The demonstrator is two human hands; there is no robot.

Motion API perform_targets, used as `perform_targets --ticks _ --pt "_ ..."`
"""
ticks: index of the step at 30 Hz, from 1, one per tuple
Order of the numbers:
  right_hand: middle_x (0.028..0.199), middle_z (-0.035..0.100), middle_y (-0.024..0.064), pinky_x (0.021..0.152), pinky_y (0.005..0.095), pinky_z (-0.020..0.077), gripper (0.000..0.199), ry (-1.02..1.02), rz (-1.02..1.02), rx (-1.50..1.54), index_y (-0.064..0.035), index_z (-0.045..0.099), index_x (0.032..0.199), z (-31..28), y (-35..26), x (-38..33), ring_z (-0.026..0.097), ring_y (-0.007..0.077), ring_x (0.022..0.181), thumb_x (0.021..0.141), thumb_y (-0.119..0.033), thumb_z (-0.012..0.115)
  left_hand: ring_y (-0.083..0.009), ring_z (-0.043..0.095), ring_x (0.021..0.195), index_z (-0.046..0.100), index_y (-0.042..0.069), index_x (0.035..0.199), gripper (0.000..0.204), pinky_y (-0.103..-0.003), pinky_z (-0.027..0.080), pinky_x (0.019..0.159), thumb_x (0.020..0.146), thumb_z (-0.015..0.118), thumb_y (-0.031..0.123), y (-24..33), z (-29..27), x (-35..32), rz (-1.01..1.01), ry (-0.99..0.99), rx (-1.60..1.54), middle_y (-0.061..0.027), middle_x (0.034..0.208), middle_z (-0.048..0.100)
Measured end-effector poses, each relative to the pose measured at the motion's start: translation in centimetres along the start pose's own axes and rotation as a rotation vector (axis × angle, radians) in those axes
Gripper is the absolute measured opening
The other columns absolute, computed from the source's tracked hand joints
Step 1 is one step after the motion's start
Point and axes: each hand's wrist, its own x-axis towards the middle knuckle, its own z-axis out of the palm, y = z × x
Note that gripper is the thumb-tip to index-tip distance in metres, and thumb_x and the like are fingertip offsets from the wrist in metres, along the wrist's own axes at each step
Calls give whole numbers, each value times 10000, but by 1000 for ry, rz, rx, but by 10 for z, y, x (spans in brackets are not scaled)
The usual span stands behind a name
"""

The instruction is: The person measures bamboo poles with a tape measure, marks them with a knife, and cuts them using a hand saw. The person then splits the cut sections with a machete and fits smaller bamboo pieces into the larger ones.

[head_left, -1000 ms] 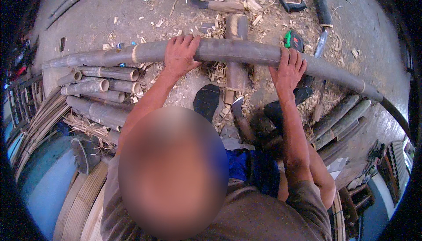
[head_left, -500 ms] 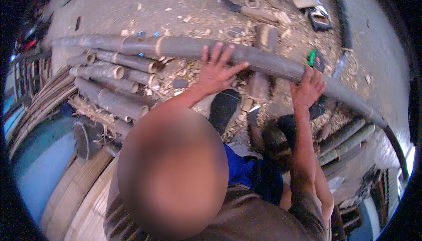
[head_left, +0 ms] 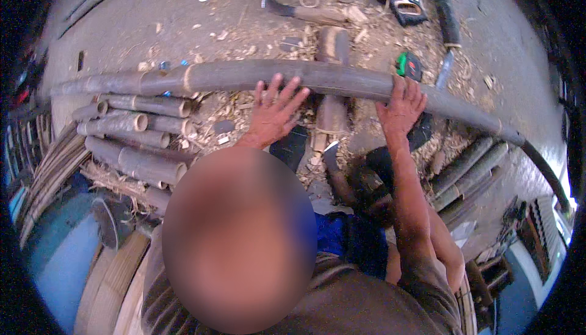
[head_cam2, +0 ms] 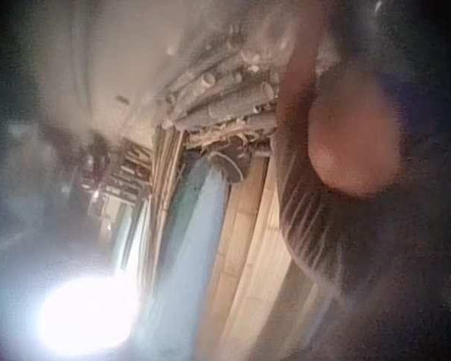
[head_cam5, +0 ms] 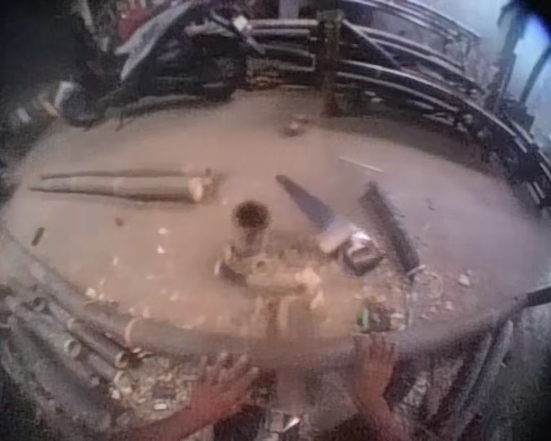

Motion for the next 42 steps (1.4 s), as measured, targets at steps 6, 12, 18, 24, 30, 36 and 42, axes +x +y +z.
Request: perform_targets --ticks 6,12,18,24,30,36,42 --pt "1390 487 89 1148 576 253 947 12 9 30 -201 502 1411 -4 4 -2 388 329 1369 561 -322 903 -336 334 1442 402 289 1529 931 -554 232 1183 707 832 367 -23 -28 38 -136 -35 76 -71 1543 410" --pt "1324 509 111 1132 564 274 889 -24 -83 84 -171 526 1347 -15 5 11 433 338 1308 555 -314 904 -330 538 1230 444 184 1474 1009 -511 413 1048 596 907 366 -61 -36 62 -56 -192 188 -104 1322 558" --pt "1279 547 132 1090 546 319 820 -108 -162 73 -152 551 1295 -29 19 20 460 352 1274 589 -397 887 -337 638 1062 490 152 1418 980 -475 514 883 578 916 422 -63 -45 82 20 -256 149 -130 1178 631" --pt "1266 572 200 1029 573 414 737 -266 -52 322 -103 582 1295 -30 43 56 516 410 1239 742 -540 800 -366 666 966 564 118 1345 938 -482 543 818 547 918 462 -58 -48 88 14 -257 50 -157 1083 670" --pt "1253 564 281 928 544 535 707 -390 321 263 -35 591 1262 20 65 107 610 461 1125 778 -521 766 -354 649 1003 559 116 1342 928 -479 528 860 551 918 442 -62 -42 81 23 -207 70 -147 1120 658" --pt "1188 583 315 890 513 555 704 -281 394 328 15 586 1236 35 60 111 653 468 1013 745 -447 788 -350 624 1038 561 109 1313 921 -479 508 878 519 931 393 -63 -43 78 -9 -213 44 -133 1143 643" --pt "1163 637 132 799 454 557 527 58 844 1582 -71 606 1186 1 54 110 660 292 949 829 -455 665 -359 631 1024 554 110 1322 976 -492 506 867 475 946 393 -58 -39 78 -17 -164 39 -136 1122 650"
